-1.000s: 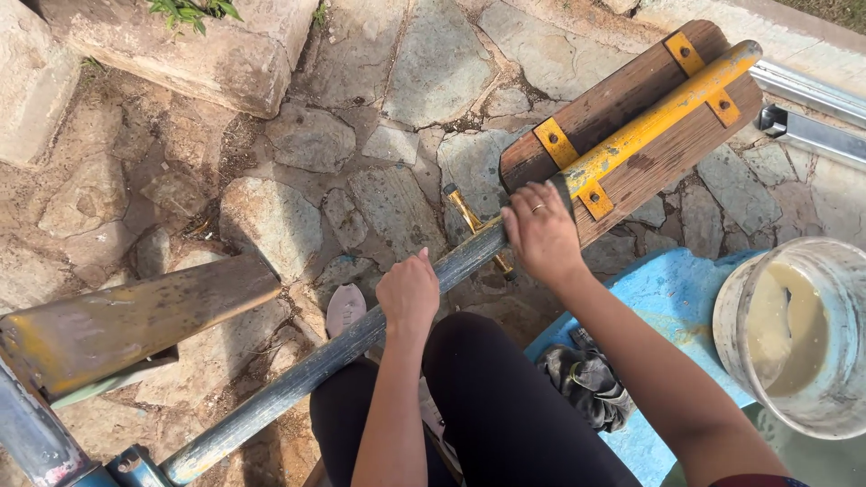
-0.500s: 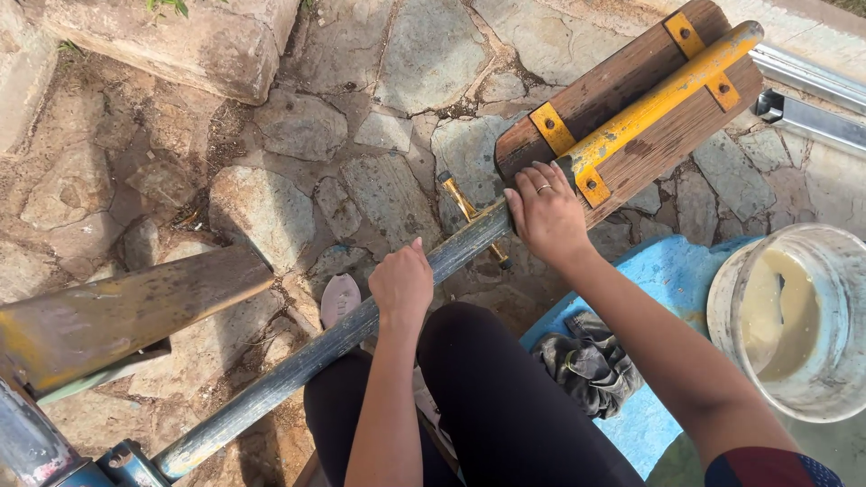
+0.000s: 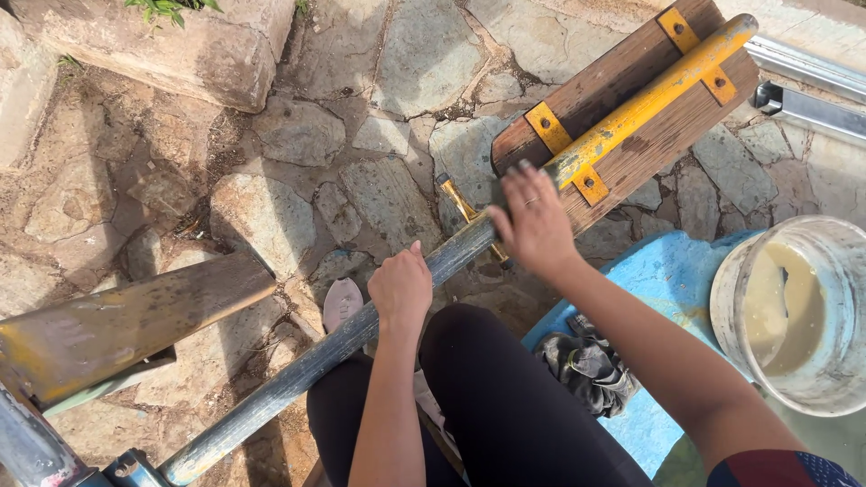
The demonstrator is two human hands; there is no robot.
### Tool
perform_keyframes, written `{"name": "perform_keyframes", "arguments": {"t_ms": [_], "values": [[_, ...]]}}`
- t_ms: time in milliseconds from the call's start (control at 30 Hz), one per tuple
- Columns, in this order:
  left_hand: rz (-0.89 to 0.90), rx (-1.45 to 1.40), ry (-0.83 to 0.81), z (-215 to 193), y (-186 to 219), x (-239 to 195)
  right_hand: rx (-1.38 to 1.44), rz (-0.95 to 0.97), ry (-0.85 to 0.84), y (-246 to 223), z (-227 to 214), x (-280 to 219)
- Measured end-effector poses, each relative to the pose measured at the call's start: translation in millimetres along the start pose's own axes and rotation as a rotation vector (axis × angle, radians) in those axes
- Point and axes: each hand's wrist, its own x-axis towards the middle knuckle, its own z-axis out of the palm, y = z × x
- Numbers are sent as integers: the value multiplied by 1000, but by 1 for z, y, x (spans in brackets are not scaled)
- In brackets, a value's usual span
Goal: Wet sanding a metal pole using sandpaper and a sanding block with water.
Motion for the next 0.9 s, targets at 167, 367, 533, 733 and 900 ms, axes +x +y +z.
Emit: {"name": "perform_keyframes", "arguments": {"t_ms": [167, 367, 533, 733, 900], "values": [[-10, 42, -5, 4, 3, 3, 44, 568, 70, 71, 34, 20], [-26, 42, -3, 6, 1, 7, 385, 553, 247, -99, 64, -25], [-7, 46, 21, 5, 3, 1, 387, 712, 472, -14, 95, 4], [-12, 55, 26, 2, 4, 3, 682, 717, 417, -96, 59, 0], [5, 55, 59, 4, 1, 0, 538, 763, 581, 41, 94, 15]]}}
